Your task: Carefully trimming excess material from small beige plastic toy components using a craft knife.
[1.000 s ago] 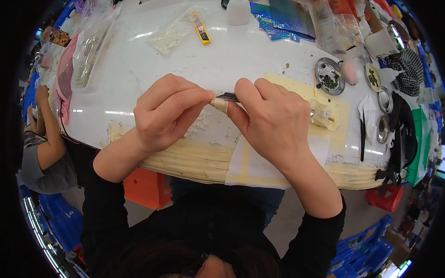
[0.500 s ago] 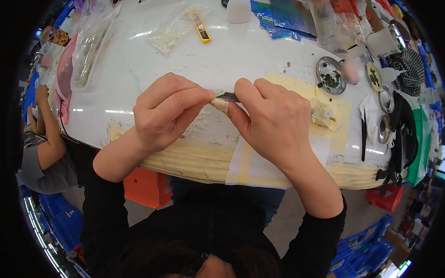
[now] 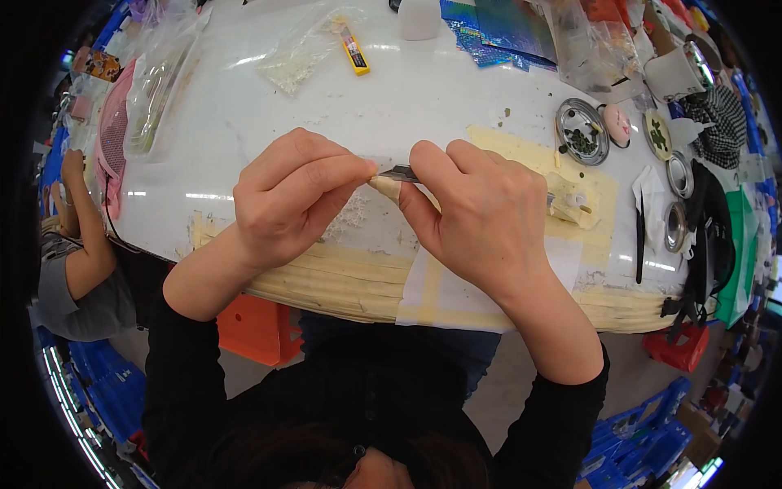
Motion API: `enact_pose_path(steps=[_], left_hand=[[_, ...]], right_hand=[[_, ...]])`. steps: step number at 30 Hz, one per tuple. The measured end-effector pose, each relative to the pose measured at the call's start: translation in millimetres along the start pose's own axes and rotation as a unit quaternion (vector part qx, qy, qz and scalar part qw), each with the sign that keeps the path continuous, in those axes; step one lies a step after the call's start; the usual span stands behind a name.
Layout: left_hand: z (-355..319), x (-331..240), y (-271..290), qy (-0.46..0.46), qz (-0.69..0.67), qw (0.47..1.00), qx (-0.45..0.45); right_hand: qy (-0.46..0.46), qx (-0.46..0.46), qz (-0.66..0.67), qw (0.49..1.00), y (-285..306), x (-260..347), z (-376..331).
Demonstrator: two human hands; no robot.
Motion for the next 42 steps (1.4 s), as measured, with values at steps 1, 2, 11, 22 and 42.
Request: enact_pose_path(steps=[1,2,11,22,42], left_hand=[[-0.1,0.0,0.0,0.001,0.0,1.0,0.001],[-0.2,0.0,0.0,0.001,0.0,1.0,0.0],[0.0,2.7,-0.2,0.025,-0.018,1.0,-0.006],[-0.7,5.2,-1.0,0.035,-0.031,0.999,-0.009],[-0.1,2.2,-0.2,0.027,-0.022,0.999,-0.007]], right_hand=[[0.0,-0.001,0.002,1.0,-0.1,0.1,-0.1],[0.0,0.001,-0.001,1.0,-0.4,0.2,-0.2],[0.017,-0.018,-0.017,1.0,0.1,0.1,0.0],[0.002,-0.014,-0.023,1.0,-2.6,-3.1,-1.0],[0.009,0.004,-0.012,1.0,-1.8,-0.1,-0.5]])
Point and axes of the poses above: each hand's wrist, its own z-axis towards the middle knuckle, its own y-axis out of the back of the hand, x = y × z, the point moved 7 cm from there along z, towards the middle knuckle, and after that the axes turned 8 degrees about -z, right-handed, at the moved point
